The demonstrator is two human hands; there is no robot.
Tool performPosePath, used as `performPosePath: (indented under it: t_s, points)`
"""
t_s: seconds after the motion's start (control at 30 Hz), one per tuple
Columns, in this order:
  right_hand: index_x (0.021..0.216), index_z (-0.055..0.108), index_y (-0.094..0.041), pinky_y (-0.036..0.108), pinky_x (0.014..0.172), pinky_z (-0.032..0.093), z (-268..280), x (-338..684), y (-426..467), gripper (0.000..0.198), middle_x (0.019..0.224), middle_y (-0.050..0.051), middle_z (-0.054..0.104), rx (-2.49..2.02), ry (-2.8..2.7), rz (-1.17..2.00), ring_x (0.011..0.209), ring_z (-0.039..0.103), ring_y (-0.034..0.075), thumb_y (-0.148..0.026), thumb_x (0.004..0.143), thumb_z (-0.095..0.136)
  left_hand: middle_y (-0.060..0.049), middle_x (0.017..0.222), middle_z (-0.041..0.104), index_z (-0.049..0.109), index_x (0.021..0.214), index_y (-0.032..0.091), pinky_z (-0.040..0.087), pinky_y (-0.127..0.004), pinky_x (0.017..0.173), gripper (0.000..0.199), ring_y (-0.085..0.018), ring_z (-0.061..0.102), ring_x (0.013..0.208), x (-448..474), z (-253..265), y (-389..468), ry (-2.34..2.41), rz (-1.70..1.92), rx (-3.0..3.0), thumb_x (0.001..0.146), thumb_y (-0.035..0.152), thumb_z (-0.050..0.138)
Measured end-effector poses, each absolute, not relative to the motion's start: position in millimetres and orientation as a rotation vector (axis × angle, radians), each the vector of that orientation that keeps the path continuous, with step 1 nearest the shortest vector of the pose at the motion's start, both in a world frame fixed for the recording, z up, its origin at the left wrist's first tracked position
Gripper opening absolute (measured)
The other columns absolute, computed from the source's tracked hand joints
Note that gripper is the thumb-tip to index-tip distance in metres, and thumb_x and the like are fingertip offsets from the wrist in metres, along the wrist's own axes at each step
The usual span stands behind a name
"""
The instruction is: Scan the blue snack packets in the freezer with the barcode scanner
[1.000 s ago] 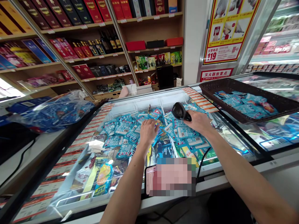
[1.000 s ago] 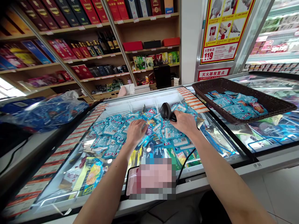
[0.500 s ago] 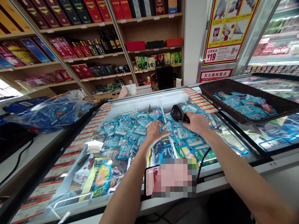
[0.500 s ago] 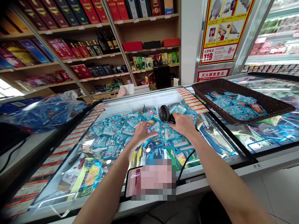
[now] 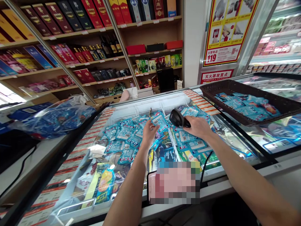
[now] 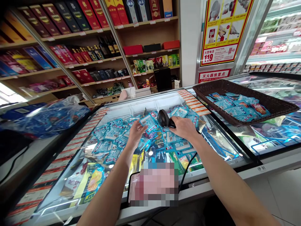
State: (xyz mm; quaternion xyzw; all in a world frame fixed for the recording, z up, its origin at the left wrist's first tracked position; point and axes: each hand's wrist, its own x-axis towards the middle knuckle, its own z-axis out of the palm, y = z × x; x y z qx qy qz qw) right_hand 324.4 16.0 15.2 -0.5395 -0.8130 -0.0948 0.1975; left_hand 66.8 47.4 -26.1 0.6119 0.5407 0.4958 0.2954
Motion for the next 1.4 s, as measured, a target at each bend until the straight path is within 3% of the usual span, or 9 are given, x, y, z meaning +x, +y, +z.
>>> performPosePath:
  t_s: [0.2,0.5,0.7,0.93,1.4]
  points:
    - [0.107,0.053,-0.021,0.027,0.060,0.035,9.0,320.6,15.5,0.035,0.093,0.003,0.067,-1.304,-2.342,-0.241,0.078,0.063,0.020,-0.041,0.079,0.055,-0.004,0.081,0.062,0.060,0.093,0.017,0.047,-0.023,0.061,0.031,-0.013,0.057,0.071,67.5,-25.2,48.9,1.469,1.397,1.661,0.073,0.041,0.060]
    - [0.109,0.055,-0.020,0.027,0.060,0.036,5.3,314.3,12.7,0.036,0.093,0.004,0.068,-1.165,-2.411,-0.235,0.077,0.062,0.019,-0.038,0.078,0.056,-0.002,0.083,0.057,0.043,0.121,0.023,0.047,-0.022,0.048,0.045,-0.009,0.053,0.055,72.0,-31.6,46.8,1.492,1.410,1.635,0.081,0.043,0.050]
    - [0.109,0.055,-0.019,0.026,0.062,0.037,6.6,315.6,11.4,0.036,0.095,0.004,0.068,-1.168,-2.390,-0.231,0.081,0.062,0.019,-0.037,0.078,0.056,-0.001,0.080,0.061,0.044,0.116,0.018,0.051,-0.026,0.058,0.040,-0.012,0.061,0.062,76.5,-31.0,44.2,1.513,1.475,1.542,0.079,0.032,0.054]
    - [0.110,0.055,-0.019,0.026,0.061,0.037,4.4,313.0,11.2,0.037,0.096,0.005,0.068,-1.160,-2.397,-0.236,0.080,0.062,0.019,-0.037,0.078,0.056,-0.003,0.075,0.063,0.060,0.090,0.015,0.053,-0.030,0.063,0.023,-0.015,0.063,0.066,75.1,-30.1,44.4,1.528,1.488,1.520,0.073,0.031,0.060]
    - [0.111,0.054,-0.019,0.027,0.060,0.036,5.8,312.9,8.6,0.038,0.095,0.004,0.068,-1.152,-2.402,-0.264,0.080,0.063,0.020,-0.039,0.079,0.056,-0.004,0.086,0.067,0.063,0.091,0.020,0.052,-0.031,0.074,0.022,-0.015,0.063,0.078,75.2,-28.2,38.5,1.701,1.551,1.772,0.079,0.036,0.055]
